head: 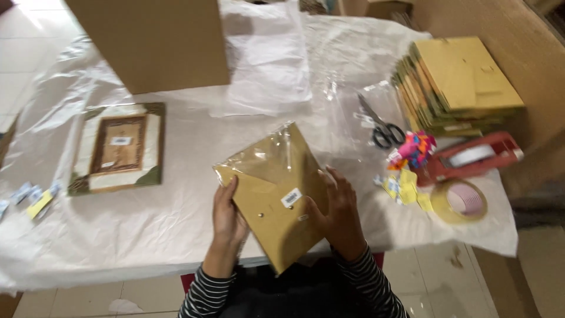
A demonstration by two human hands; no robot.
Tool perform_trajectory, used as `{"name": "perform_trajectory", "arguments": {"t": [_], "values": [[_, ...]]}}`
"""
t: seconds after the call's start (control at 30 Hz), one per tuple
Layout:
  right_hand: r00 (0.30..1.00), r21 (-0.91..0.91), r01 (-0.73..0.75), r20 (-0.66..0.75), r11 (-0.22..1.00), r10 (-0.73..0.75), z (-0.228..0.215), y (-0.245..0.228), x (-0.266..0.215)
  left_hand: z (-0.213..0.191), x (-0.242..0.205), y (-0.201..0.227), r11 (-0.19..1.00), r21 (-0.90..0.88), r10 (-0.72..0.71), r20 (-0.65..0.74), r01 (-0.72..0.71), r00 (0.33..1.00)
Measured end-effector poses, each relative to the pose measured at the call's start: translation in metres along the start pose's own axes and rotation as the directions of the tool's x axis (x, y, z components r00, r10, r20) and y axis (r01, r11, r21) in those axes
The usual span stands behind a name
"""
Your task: The person wraps a picture frame in plastic film and secures it with adhesive labels.
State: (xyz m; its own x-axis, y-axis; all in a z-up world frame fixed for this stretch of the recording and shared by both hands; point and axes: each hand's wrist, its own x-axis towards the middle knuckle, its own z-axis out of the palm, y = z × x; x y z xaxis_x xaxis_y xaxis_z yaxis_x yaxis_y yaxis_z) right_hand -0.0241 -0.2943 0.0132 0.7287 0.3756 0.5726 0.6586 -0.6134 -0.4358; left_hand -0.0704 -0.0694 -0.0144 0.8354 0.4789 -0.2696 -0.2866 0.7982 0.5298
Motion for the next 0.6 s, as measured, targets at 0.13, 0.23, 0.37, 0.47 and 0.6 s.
{"name": "perform_trajectory", "arguments": {"t": [0.13, 0.23, 0.37, 0.47, 0.6], "values": [[0.989, 0.179, -0.136, 0.088, 0.975, 0.122, -0.002, 0.008, -0.008, -0.003, 0.006, 0.001, 0.99, 0.069, -0.125, 0.02, 0.123, 0.992], [0.947, 0.248, -0.305, 0.186, 0.92, 0.263, -0.008, 0.009, -0.008, -0.003, -0.001, -0.01, 0.992, 0.072, -0.101, -0.064, 0.106, 0.993], [0.942, 0.198, -0.312, 0.188, 0.929, 0.276, 0.012, 0.043, -0.004, -0.014, -0.015, -0.033, 0.997, 0.077, -0.02, -0.14, 0.031, 0.99], [0.95, 0.189, -0.294, 0.165, 0.937, 0.265, 0.014, 0.058, 0.009, -0.011, -0.029, -0.034, 0.977, 0.204, 0.087, -0.122, -0.061, 0.989], [0.971, 0.212, -0.17, 0.201, 0.962, 0.127, 0.007, 0.067, 0.031, -0.019, -0.05, -0.016, 0.725, 0.657, 0.278, -0.005, -0.207, 0.96]]}}
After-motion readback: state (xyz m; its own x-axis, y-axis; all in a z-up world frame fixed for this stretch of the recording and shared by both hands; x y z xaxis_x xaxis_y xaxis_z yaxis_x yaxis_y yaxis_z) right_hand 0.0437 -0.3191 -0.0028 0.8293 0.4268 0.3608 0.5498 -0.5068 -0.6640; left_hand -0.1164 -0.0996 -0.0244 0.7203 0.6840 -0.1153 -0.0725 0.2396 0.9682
